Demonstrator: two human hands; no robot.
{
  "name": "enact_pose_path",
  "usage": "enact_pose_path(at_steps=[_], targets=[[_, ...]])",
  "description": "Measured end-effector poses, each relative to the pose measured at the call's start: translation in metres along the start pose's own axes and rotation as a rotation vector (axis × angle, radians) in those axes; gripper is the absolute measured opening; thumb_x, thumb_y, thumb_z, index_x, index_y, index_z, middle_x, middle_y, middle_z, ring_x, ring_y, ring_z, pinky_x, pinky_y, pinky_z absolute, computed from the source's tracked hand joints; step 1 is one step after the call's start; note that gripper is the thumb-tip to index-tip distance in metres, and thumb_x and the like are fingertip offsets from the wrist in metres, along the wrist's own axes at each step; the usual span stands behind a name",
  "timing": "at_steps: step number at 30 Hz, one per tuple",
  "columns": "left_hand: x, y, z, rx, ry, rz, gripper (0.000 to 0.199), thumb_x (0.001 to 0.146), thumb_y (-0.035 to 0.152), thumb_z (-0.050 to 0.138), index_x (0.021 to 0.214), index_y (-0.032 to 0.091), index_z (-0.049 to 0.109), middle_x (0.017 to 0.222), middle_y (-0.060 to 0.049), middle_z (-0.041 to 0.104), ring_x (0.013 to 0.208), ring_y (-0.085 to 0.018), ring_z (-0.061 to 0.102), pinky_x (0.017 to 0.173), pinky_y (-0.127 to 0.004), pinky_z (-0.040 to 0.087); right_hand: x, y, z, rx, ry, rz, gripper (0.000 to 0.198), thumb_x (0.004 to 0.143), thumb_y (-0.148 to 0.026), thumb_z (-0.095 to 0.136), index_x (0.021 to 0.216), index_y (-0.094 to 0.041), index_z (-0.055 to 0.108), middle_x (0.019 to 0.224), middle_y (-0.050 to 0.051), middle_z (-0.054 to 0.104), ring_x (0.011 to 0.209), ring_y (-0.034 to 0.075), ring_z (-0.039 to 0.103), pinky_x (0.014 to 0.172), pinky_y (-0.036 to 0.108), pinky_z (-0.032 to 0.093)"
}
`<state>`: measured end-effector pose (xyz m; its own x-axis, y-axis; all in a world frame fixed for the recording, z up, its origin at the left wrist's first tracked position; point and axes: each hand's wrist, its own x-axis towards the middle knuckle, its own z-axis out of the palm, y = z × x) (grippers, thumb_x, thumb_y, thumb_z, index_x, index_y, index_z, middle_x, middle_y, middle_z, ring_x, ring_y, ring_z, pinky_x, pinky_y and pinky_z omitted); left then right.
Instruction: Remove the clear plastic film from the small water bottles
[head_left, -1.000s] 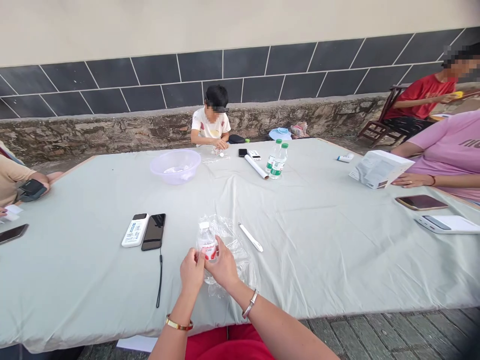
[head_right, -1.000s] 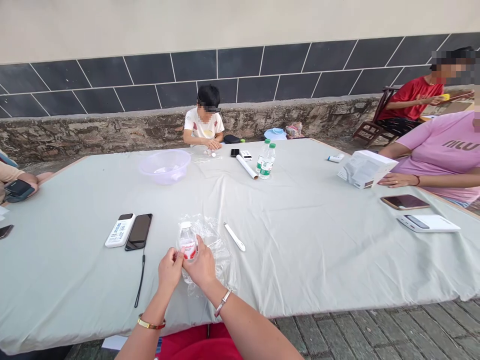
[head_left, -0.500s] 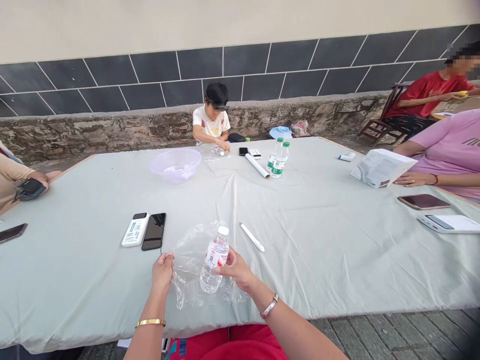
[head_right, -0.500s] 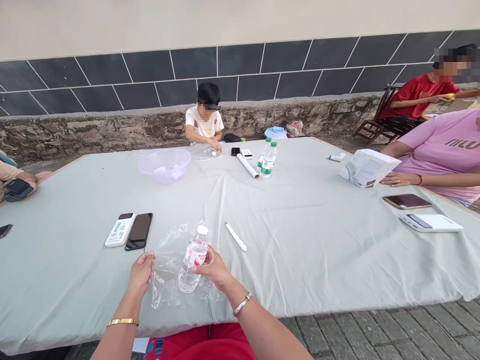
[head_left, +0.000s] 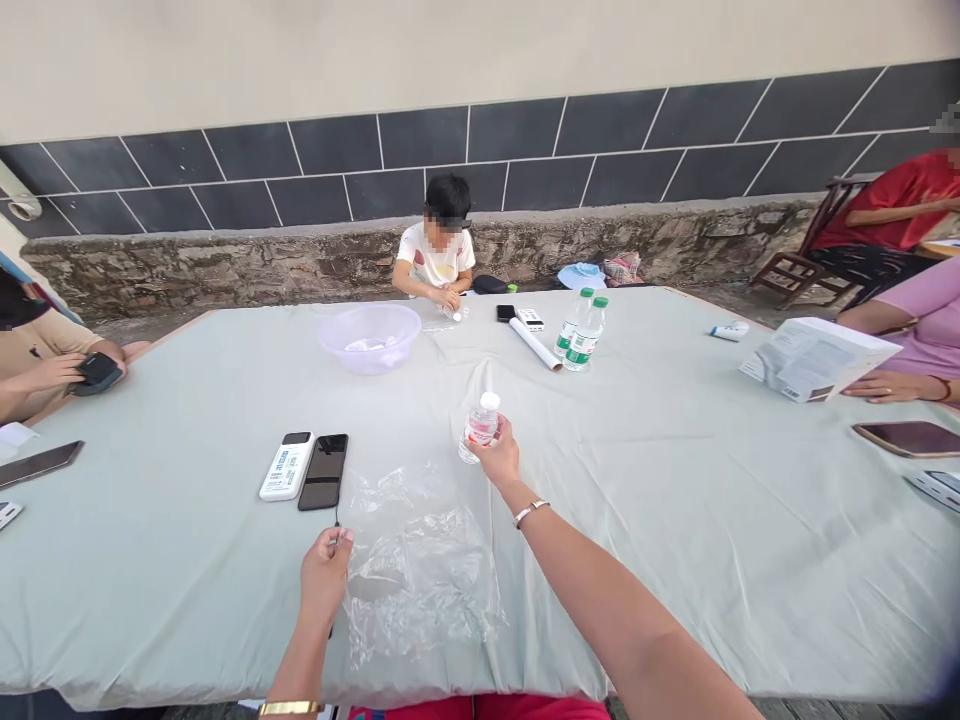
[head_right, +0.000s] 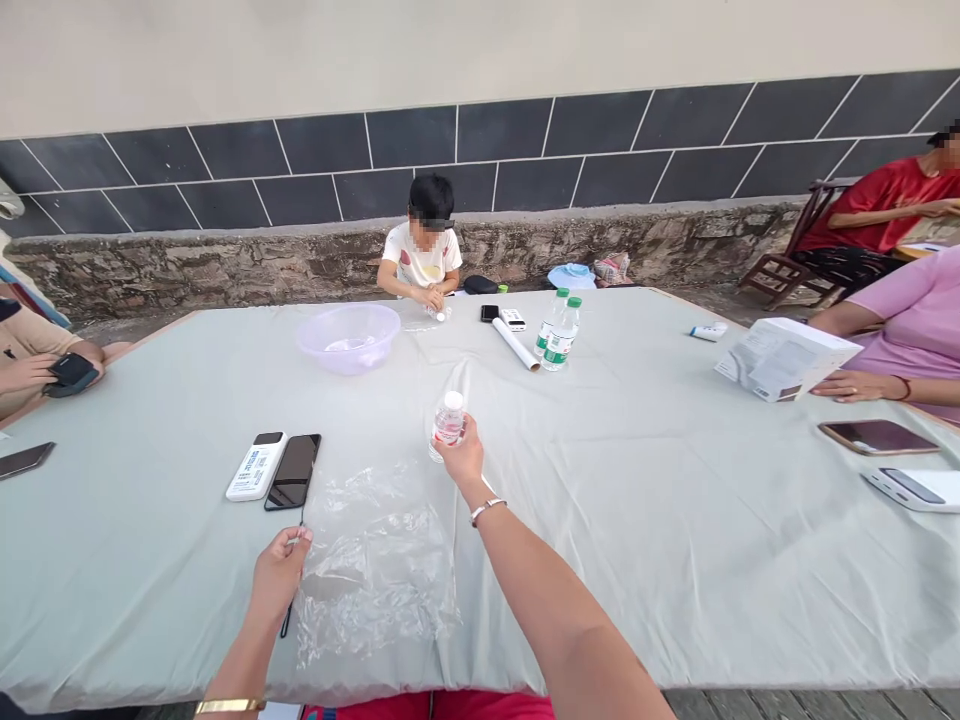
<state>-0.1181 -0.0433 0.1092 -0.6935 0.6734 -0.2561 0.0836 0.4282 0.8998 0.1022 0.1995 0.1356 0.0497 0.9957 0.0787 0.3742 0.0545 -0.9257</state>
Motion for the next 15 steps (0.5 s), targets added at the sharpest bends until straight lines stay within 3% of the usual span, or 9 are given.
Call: enact_pose_path(at_steps=[6, 10, 15], targets=[[-0.011, 0.007, 0.013, -0.045, -0.036, -0.016, 0.047, 0.071, 0.065, 0.055, 0.087, 0.021, 0.056, 0.05, 0.011, 0.029, 0.044, -0.009, 0.028, 0.047, -0.024, 0.024, 0.038, 0.0, 0.024, -0.17, 0.063, -0.052, 0.073, 0.065, -0.031, 0.068, 0.132, -0.024, 0.04, 0.129, 0.008, 0.059, 0.116, 0.026, 0.056, 0.096, 0.039, 0.045], [-0.012, 0.018, 0.019, -0.114, -0.037, -0.04, 0.061, 0.07, 0.064, 0.058, 0.11, 0.018, 0.055, 0.05, 0.01, 0.032, 0.044, -0.011, 0.033, 0.045, -0.025, 0.029, 0.053, 0.008, 0.029, -0.199, 0.064, -0.085, 0.079, 0.069, -0.034, 0.066, 0.139, -0.024, 0.032, 0.137, 0.009, 0.052, 0.118, 0.026, 0.054, 0.097, 0.039, 0.043], [-0.016, 0.03, 0.019, -0.083, -0.078, -0.026, 0.081, 0.073, 0.059, 0.058, 0.142, 0.022, 0.038, 0.056, 0.01, 0.036, 0.046, -0.013, 0.041, 0.048, -0.027, 0.039, 0.067, 0.014, 0.03, -0.253, 0.065, -0.045, 0.075, 0.072, -0.038, 0.064, 0.138, -0.02, 0.034, 0.135, 0.013, 0.052, 0.119, 0.027, 0.053, 0.098, 0.038, 0.042]])
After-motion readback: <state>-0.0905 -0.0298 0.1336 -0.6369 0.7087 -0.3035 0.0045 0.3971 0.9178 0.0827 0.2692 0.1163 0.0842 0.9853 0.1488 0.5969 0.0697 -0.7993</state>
